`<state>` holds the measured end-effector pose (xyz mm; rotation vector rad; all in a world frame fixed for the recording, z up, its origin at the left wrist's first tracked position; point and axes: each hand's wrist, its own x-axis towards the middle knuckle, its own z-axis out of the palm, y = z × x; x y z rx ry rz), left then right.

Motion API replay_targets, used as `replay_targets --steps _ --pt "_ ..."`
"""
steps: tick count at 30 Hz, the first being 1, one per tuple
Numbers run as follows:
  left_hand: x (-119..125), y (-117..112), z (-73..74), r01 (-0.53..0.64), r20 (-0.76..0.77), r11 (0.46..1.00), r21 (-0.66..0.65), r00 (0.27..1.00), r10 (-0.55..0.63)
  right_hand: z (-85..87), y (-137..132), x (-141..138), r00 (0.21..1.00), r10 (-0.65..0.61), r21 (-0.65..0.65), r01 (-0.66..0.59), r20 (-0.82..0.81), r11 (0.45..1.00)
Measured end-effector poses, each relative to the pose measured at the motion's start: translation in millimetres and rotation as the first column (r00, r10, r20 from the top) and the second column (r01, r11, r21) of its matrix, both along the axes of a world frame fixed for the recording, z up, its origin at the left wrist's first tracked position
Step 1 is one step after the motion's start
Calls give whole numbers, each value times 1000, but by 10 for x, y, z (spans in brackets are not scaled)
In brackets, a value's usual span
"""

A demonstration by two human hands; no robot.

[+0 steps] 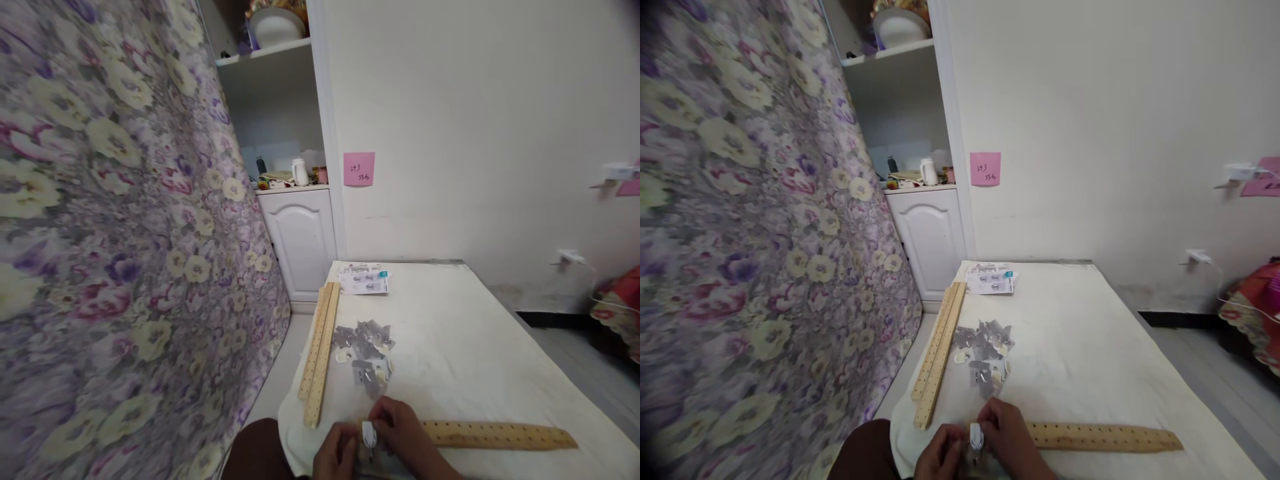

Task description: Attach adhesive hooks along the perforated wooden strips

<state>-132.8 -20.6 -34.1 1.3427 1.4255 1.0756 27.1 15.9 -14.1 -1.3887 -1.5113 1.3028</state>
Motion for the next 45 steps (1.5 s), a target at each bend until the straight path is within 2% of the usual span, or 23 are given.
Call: replay_targets --steps 3,7,10,19,25,28,31,34,40,45 --pt "4 29 41 -15 -94 996 89 995 24 -21 82 -46 992 -2 79 -8 122 997" --pt "41 51 32 48 -190 965 258 982 2 -83 133 -58 969 -30 136 -4 245 991" --pt "62 45 -4 77 -235 947 311 972 -2 -112 124 -59 953 -62 182 8 296 983" --pt "-33 47 -52 207 -383 927 313 921 -76 -107 31 -92 882 -124 272 -5 454 962" --pt "-21 67 -180 210 -437 927 310 898 -57 -63 2 -88 859 -109 270 -35 500 962" --pt "-6 59 -216 165 -417 929 332 909 -13 -44 -25 -80 862 -103 274 -43 497 961" --pt "-14 53 -183 163 -416 928 334 909 -10 -57 -76 -46 889 -84 298 -61 450 953" --pt "-39 58 -108 208 -446 931 300 893 -56 -74 -129 -4 911 -33 307 -104 412 946" --pt "-90 87 -53 231 -463 944 237 881 -100 -45 -145 7 892 8 248 -134 451 959" --pt "-92 98 10 261 -454 937 231 881 -134 -15 -126 37 879 78 268 -226 470 936"
